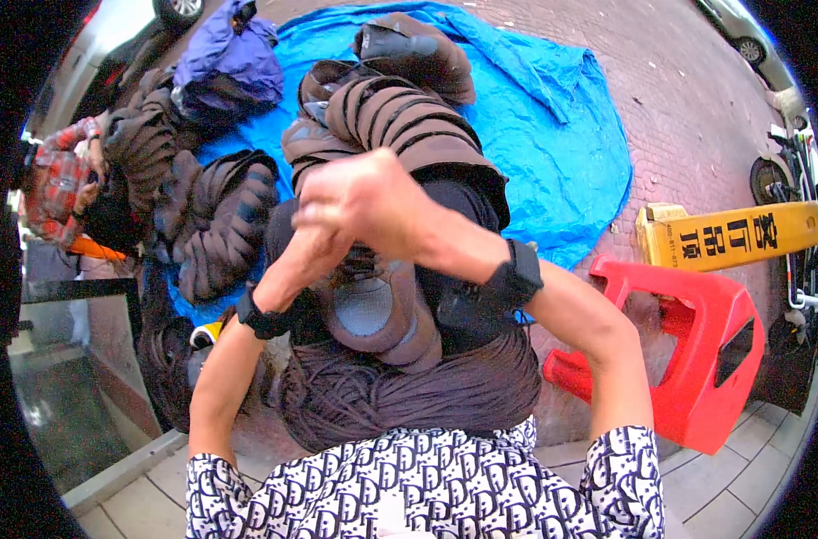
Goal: Lacing shoe uppers as part of a manual assembly process.
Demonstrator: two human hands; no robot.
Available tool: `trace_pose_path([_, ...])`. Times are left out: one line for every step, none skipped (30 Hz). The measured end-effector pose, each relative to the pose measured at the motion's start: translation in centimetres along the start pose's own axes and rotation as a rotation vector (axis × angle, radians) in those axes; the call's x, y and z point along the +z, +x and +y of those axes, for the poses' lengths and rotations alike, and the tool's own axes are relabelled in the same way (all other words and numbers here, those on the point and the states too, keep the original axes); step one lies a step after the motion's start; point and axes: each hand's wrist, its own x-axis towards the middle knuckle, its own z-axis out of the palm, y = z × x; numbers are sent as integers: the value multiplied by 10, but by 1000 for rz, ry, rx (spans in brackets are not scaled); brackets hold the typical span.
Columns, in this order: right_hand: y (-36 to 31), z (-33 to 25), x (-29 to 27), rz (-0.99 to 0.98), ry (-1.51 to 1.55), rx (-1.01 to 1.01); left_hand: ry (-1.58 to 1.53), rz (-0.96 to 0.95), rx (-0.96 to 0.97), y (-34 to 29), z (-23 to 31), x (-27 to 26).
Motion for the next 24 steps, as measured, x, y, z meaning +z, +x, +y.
trace_pose_path([2, 7, -7, -47, 232, 236, -103, -53, -158, -1, 2, 1])
trace_pose_path([3, 14, -14, -67, 464, 388, -325, -94, -280, -2, 2, -3])
trace_pose_path([3, 23, -18, -60, 701, 619, -325, -101, -287, -3, 2, -6])
trace_pose_path([2, 32, -23, -29, 988, 696, -376, -102, -351, -3, 2, -9])
trace_pose_path([-1, 41, -25, -76, 767, 726, -443, -74, -362, -3, 2, -11])
trace_pose_path([-4, 48, -25, -214, 715, 854, -429, -102, -415, -2, 1, -13])
trace_pose_path([-10, 49, -20, -212, 786, 875, -465, -112, -412, 0, 0, -15])
trace_pose_path([-15, 51, -14, -185, 818, 944, -503, -123, -393, 1, 0, -16])
trace_pose_path([-22, 49, -7, -183, 894, 1025, -474, -109, -339, 3, -1, -16])
trace_pose_path([-26, 47, 0, -142, 1053, 1101, -476, -112, -342, 5, -1, -16])
trace_pose_path([-31, 45, 6, -73, 1075, 1022, -516, -107, -373, 6, 1, -16])
trace_pose_path([-34, 43, 10, -33, 1069, 984, -554, -100, -407, 7, 2, -17])
trace_pose_path([-35, 41, 12, -30, 1064, 1008, -471, -88, -499, 7, 5, -16])
trace_pose_path([-37, 40, 14, 11, 902, 939, -479, -74, -474, 7, 8, -16])
trace_pose_path([-37, 38, 15, 90, 751, 799, -420, -77, -507, 7, 11, -16])
trace_pose_path([-37, 37, 16, 59, 740, 871, -362, -61, -523, 7, 14, -16])
trace_pose_path([-37, 37, 17, 70, 645, 835, -311, -45, -545, 6, 17, -15])
trace_pose_path([-38, 36, 18, 58, 515, 805, -305, -82, -585, 4, 19, -15])
trace_pose_path([-38, 35, 21, 143, 488, 720, -256, -47, -558, 3, 21, -15])
trace_pose_path([-40, 34, 22, 168, 501, 697, -209, -23, -517, 2, 22, -15])
trace_pose_path([-41, 33, 25, 160, 520, 740, -204, -18, -539, 1, 21, -16])
trace_pose_path([-43, 32, 27, 141, 529, 798, -24, 22, -311, 0, 21, -16])
trace_pose_path([-44, 32, 30, 210, 524, 794, 156, 59, -95, -1, 19, -17])
trace_pose_path([-45, 31, 31, 224, 537, 768, 155, 60, -78, -2, 19, -17])
